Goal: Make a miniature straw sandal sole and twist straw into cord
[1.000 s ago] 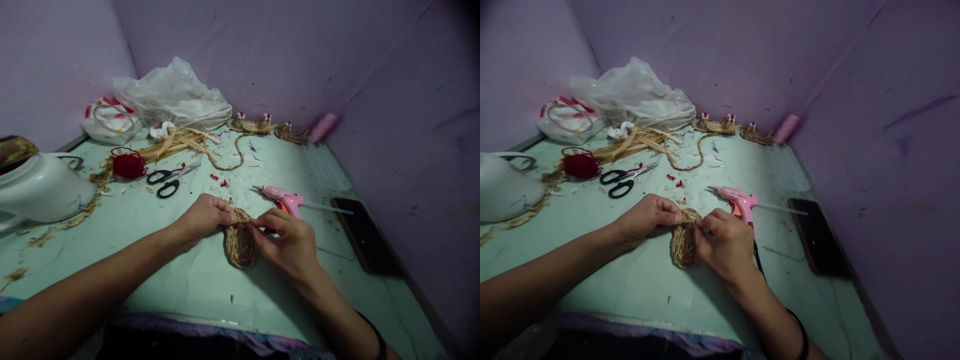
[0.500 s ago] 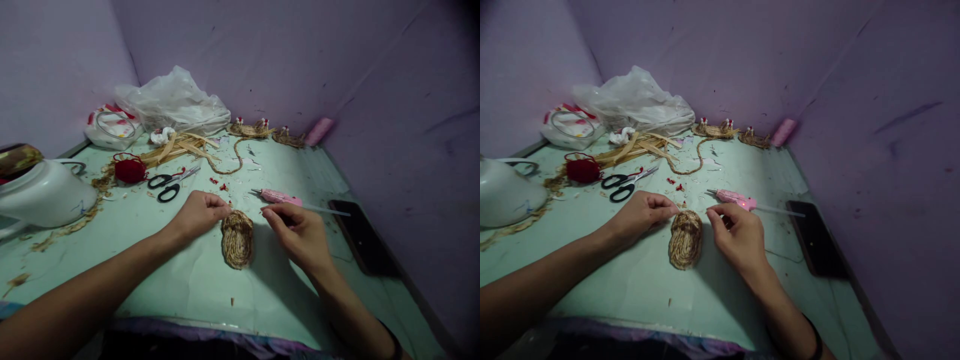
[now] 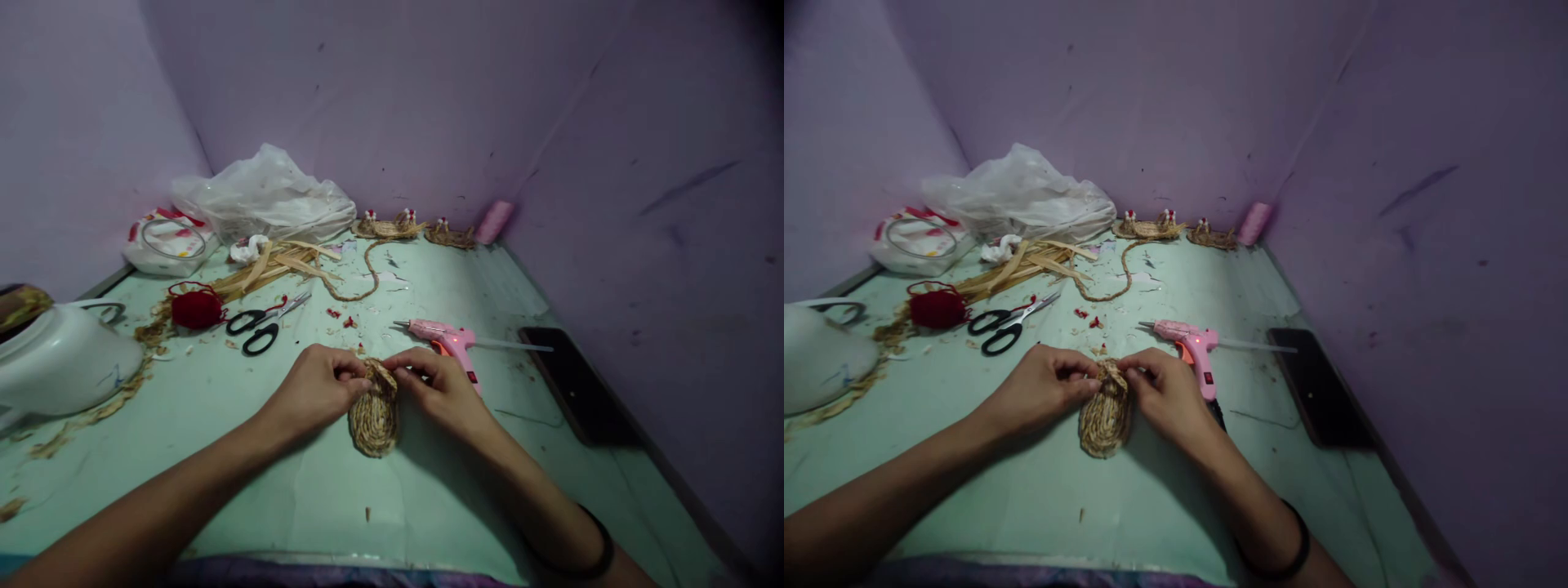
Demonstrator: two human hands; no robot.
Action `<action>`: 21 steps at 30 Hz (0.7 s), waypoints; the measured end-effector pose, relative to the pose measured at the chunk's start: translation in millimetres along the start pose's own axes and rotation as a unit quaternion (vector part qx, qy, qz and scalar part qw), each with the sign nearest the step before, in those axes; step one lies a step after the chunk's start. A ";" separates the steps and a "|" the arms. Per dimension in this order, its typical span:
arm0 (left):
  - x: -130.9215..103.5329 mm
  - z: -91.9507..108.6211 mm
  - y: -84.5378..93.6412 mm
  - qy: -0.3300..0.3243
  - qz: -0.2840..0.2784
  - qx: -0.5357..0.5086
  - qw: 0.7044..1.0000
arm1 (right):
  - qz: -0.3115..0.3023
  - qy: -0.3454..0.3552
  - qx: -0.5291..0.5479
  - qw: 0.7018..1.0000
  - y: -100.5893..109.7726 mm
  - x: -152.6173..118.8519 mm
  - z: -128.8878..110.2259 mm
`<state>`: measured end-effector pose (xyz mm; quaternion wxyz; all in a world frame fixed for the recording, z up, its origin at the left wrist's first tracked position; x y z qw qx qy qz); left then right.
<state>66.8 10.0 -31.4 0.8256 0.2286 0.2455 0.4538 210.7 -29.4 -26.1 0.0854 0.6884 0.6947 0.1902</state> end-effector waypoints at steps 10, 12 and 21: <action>4.0 -6.5 -13.1 0.145 -0.033 -0.291 0.945 | 0.009 -0.082 0.056 0.995 -5.5 0.3 -2.4; 3.3 -6.5 -13.7 0.164 -0.053 -0.304 0.937 | 0.009 -0.080 0.055 0.995 -6.8 0.5 -1.2; 1.6 -5.3 -11.1 0.152 -0.063 -0.292 0.942 | -0.037 -0.120 0.127 0.984 -12.8 1.4 5.2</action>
Point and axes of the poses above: each hand's wrist, its own x-axis towards the middle knuckle, its own y-axis out of the back of the hand, z = x × y, the point moved 5 cm from there along x, towards the middle knuckle, and after that the axes turned 8 degrees about x, right-handed, at the moved point
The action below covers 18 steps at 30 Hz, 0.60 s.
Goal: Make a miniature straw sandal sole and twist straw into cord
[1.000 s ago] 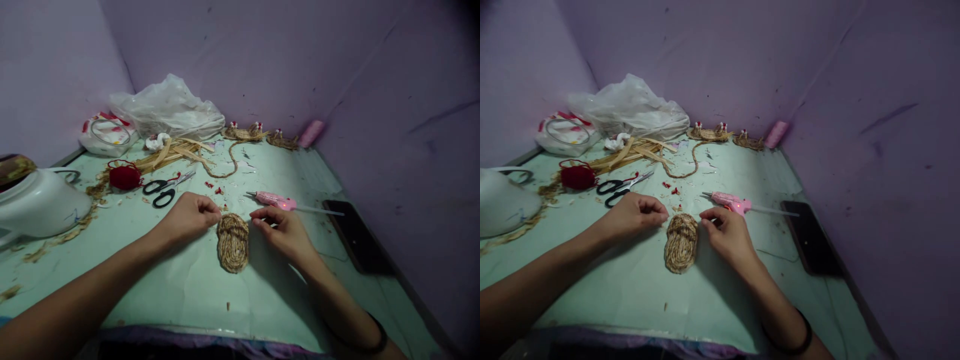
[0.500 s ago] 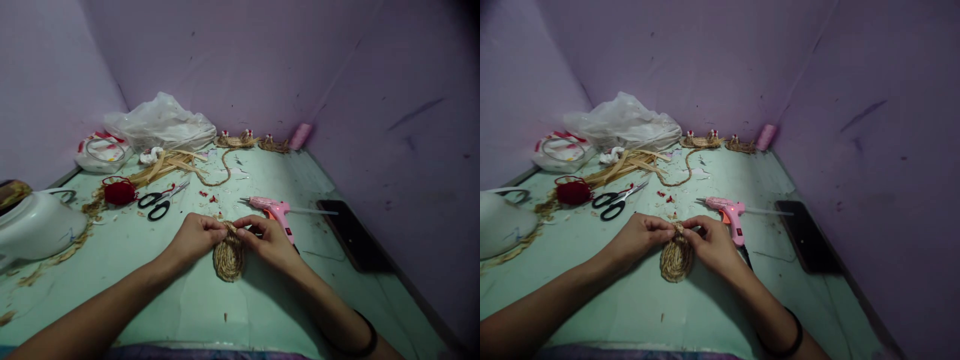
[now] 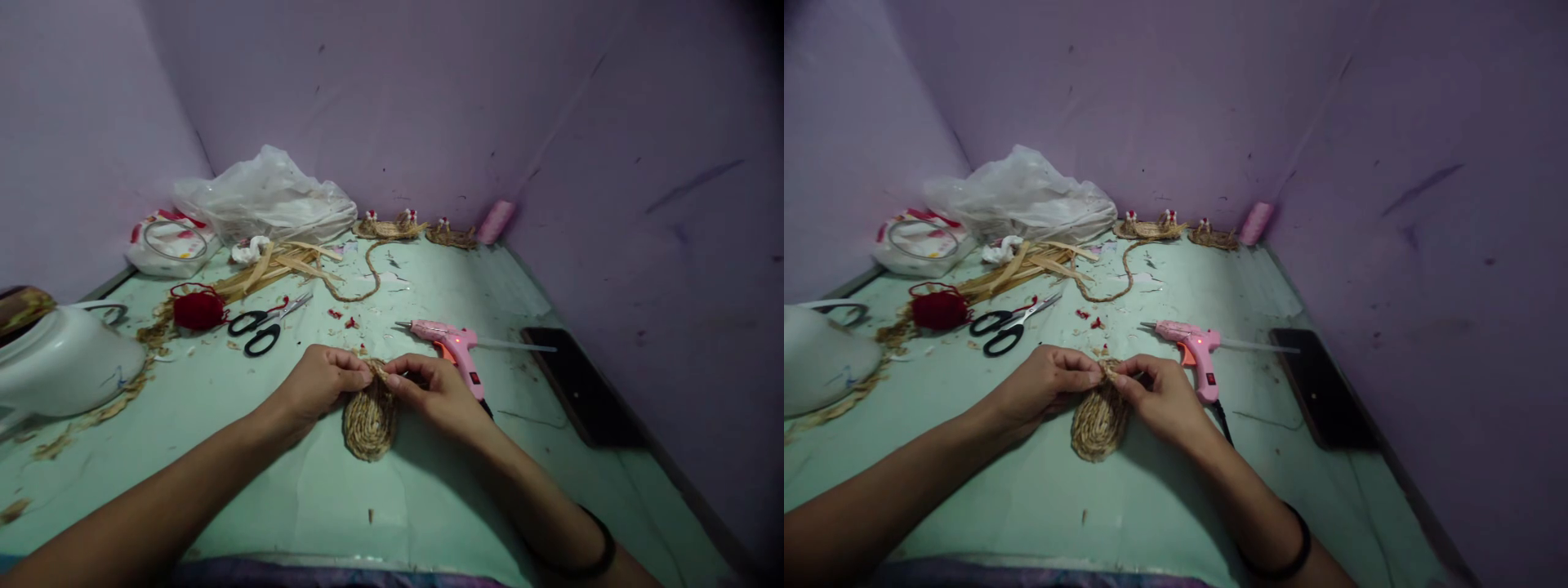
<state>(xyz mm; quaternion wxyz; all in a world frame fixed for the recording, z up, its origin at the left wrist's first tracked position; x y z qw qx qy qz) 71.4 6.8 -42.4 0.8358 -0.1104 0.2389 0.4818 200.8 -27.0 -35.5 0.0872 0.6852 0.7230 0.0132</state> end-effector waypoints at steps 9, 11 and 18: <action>-0.4 9.3 8.2 -0.076 0.051 0.101 0.991 | 0.025 0.019 0.020 0.999 1.1 -1.6 -2.1; -2.8 17.8 15.3 -0.135 0.104 0.160 0.972 | 0.027 0.025 0.020 0.999 3.1 -0.8 -1.8; 5.3 17.8 18.0 -0.189 0.071 0.252 0.947 | 0.073 0.005 0.109 0.991 12.8 2.0 4.3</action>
Point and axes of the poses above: each hand's wrist, its own x-axis towards the middle knuckle, its own y-axis out of the back of the hand, z = x × y, the point moved 5 cm from there along x, towards the middle knuckle, and after that the axes turned 8 degrees about x, right-handed, at the moved point
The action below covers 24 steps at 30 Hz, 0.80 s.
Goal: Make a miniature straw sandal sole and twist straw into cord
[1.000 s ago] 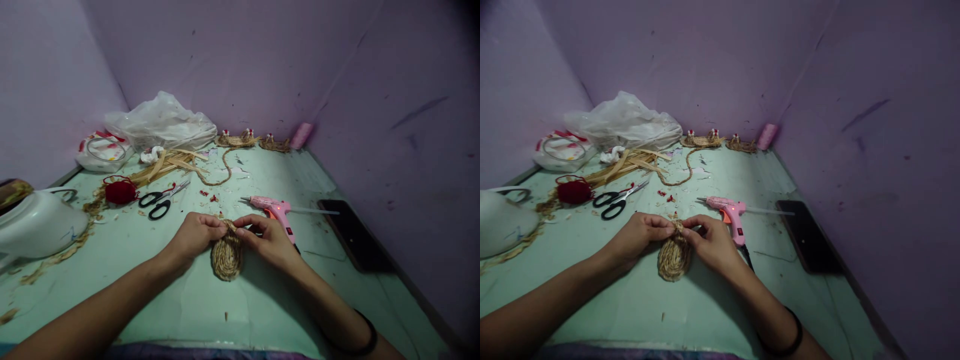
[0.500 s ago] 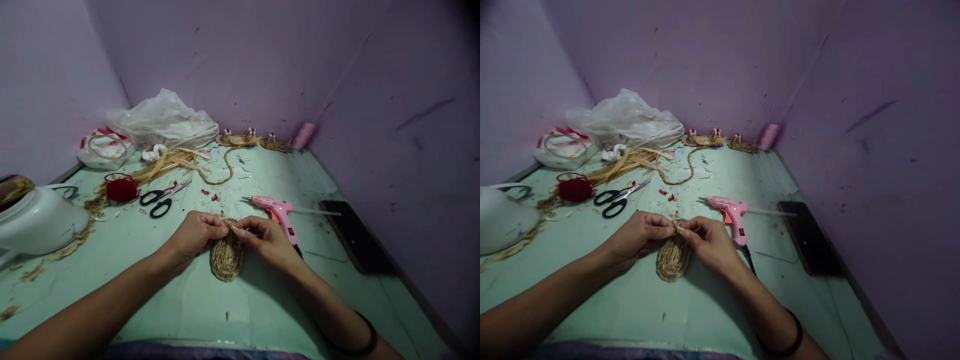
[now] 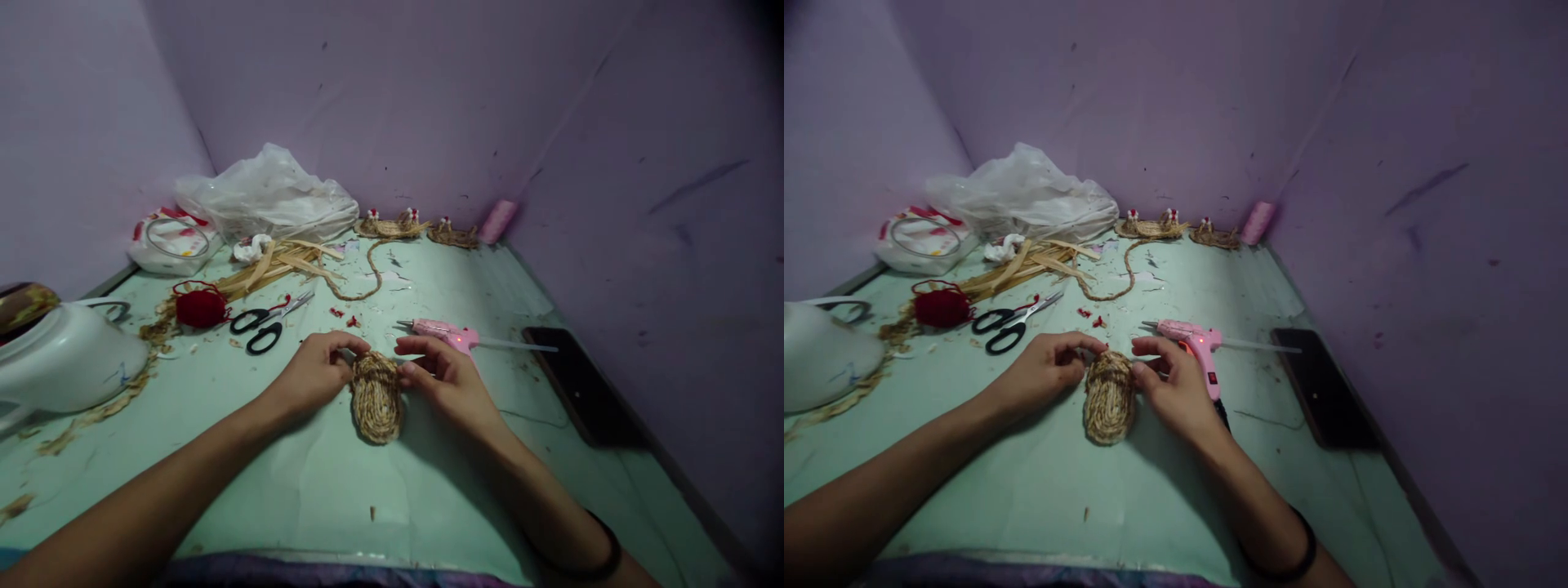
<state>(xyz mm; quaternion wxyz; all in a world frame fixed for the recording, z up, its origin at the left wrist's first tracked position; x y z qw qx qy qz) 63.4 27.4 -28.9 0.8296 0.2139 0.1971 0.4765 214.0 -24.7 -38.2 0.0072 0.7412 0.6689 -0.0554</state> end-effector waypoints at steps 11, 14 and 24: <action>-1.8 1.5 12.9 0.043 0.002 0.031 0.999 | -0.048 0.035 0.033 0.998 -6.3 -5.3 -4.2; 1.4 -3.4 14.7 0.023 0.021 0.068 0.997 | -0.033 0.068 -0.053 0.996 -3.4 -8.0 -6.7; -2.1 -13.4 -3.2 -0.020 -0.080 0.122 0.989 | -0.140 0.246 -0.302 0.910 -22.9 -27.1 -18.1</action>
Point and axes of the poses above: each hand's wrist, its own x-axis towards the middle knuckle, its own y-axis out of the back of the hand, z = x × y, the point moved 5 cm from there along x, towards the middle knuckle, and after that the axes turned 8 degrees about x, right-handed, at the moved point
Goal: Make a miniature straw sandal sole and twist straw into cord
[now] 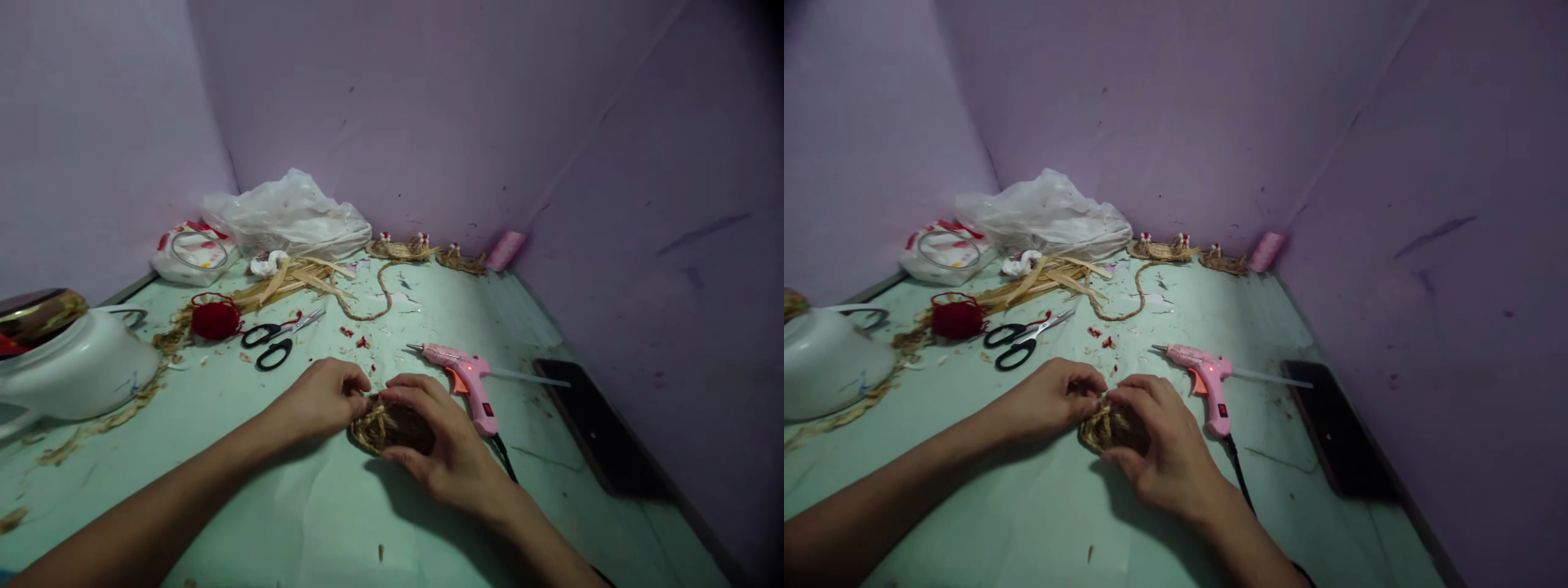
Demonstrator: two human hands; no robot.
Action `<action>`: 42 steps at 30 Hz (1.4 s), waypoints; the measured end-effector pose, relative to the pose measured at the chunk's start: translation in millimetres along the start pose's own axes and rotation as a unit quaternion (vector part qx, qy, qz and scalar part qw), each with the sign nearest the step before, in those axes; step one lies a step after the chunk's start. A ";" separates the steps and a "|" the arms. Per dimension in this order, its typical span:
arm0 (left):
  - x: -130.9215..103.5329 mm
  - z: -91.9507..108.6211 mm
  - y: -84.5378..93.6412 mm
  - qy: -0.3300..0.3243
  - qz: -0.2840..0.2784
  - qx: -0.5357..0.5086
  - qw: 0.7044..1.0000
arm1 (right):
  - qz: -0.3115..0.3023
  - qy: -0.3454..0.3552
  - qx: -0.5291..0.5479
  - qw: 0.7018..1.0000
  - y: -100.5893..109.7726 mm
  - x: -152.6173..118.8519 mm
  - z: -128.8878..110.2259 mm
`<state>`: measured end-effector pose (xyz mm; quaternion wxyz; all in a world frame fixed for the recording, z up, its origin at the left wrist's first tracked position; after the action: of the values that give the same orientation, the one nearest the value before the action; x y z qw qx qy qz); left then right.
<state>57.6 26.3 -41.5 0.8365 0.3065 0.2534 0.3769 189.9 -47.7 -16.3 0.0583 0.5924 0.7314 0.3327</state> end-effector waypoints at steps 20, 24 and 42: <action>-7.4 10.2 -0.4 0.036 -0.063 -0.162 0.984 | 0.101 -0.045 0.072 0.991 -1.5 4.7 10.7; -7.3 8.6 -3.1 0.074 -0.061 -0.218 0.971 | 0.111 -0.078 0.101 0.985 -2.1 6.4 11.6; -8.0 10.7 -10.5 0.180 -0.059 -0.364 0.912 | 0.135 -0.137 0.098 0.976 -3.5 7.4 17.7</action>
<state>64.8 11.1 -40.0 0.8512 -0.1078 0.2620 0.4417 193.3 -33.9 -29.6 0.0542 0.7287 0.6585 0.1797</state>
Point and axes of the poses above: each hand's wrist, its own x-axis towards the middle knuckle, its own y-axis out of the back of the hand, z = x × y, the point moved 5 cm from there along x, towards the middle knuckle, and after that the axes turned 8 degrees about x, right-handed, at the moved point
